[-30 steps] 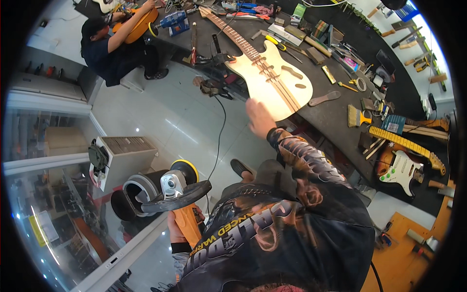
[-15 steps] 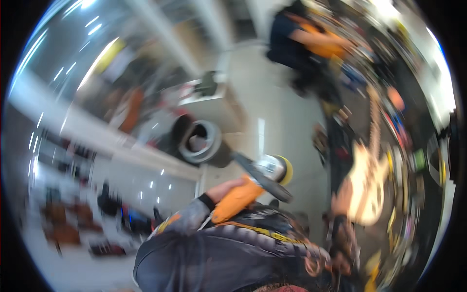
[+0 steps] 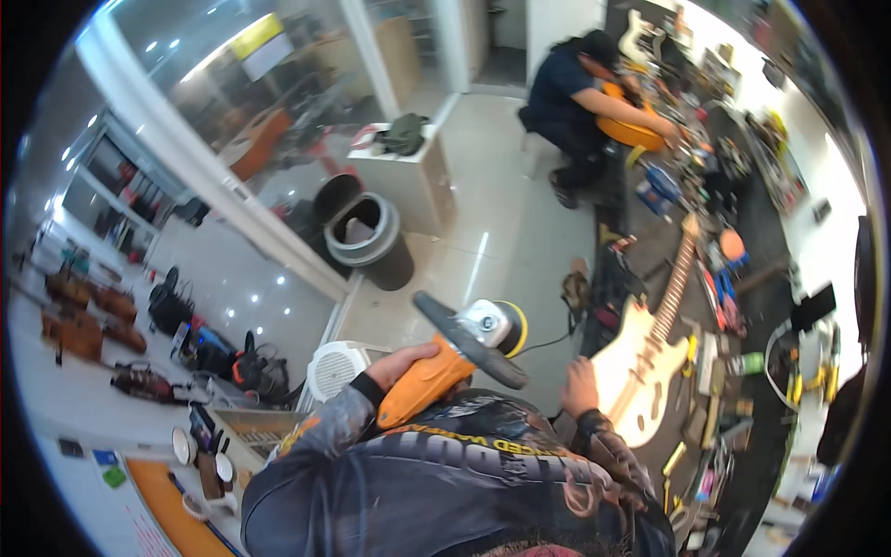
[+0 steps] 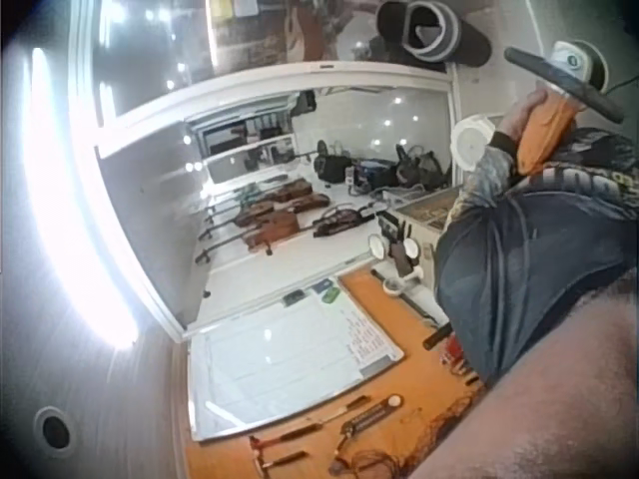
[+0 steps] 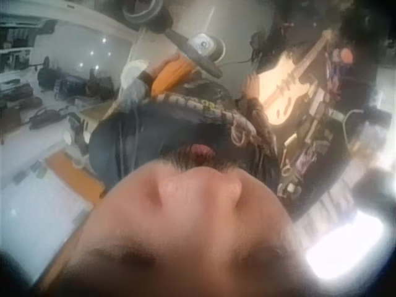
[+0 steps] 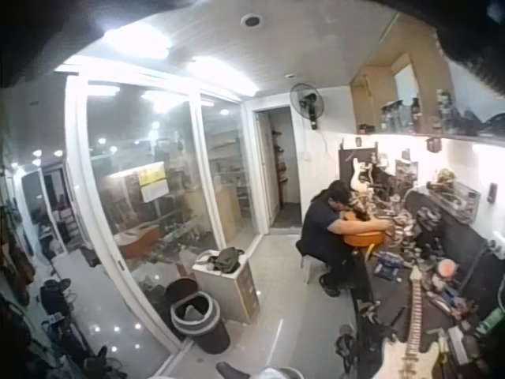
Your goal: The person uses a power sander on the front of a wooden instrument body, wipes the surface with a yellow cloth, and then picks up the instrument to sand the back and neck.
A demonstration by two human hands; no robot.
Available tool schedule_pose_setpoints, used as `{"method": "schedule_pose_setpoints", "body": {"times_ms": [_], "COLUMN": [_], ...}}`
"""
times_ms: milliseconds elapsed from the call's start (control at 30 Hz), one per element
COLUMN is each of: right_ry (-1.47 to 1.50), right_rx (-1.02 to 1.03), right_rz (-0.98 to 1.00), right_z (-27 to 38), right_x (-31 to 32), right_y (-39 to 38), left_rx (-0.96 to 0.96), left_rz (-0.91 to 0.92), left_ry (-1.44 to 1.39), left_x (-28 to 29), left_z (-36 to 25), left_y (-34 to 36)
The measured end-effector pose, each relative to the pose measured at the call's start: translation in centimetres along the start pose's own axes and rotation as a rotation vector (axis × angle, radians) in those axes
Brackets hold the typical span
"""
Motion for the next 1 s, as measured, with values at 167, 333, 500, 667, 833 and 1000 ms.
{"method": "schedule_pose_setpoints", "body": {"times_ms": [167,333,500,667,833,1000], "right_ry": [0.036,-0.064,-0.103,0.077,0.021,0.105], "right_rx": [0.093,-0.32,0.021,0.263,-0.251,-0.197], "right_rz": [0.066,-0.192,0.188,0.056,-0.141,-0.202], "right_z": [1.2,-2.6,2.2,4.1,-4.2,-0.2], "right_x": [2.9,2.1,-4.3,1.7,3.5,2.1], "right_y": [-0.1,-3.8,-8.1,-11.1,-10.7,-7.7], "left_rx": [-0.001,-0.017,-0.046,-0.107,-0.078,-0.079], "left_rz": [-0.12,-0.175,-0.073,-0.225,-0.255,-0.196], "left_ry": [-0.112,-0.034,-0.045,0.052,0.058,0.063], "left_x": [-1.0,-2.2,-4.0,-2.9,-4.1,-4.1], "left_z": [5.9,9.8,11.0,11.2,11.5,12.4], "left_y": [-0.5,-1.5,-1.6,-2.0,-2.1,-2.6]}}
Point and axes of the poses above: each hand's wrist, its own y-axis towards the middle knuckle, its own x-axis out of the back of the hand, z = x × y, the point moved 7 cm from there along y, towards the middle knuckle, and after that the axes turned 14 degrees about z, right-handed, at the moved point
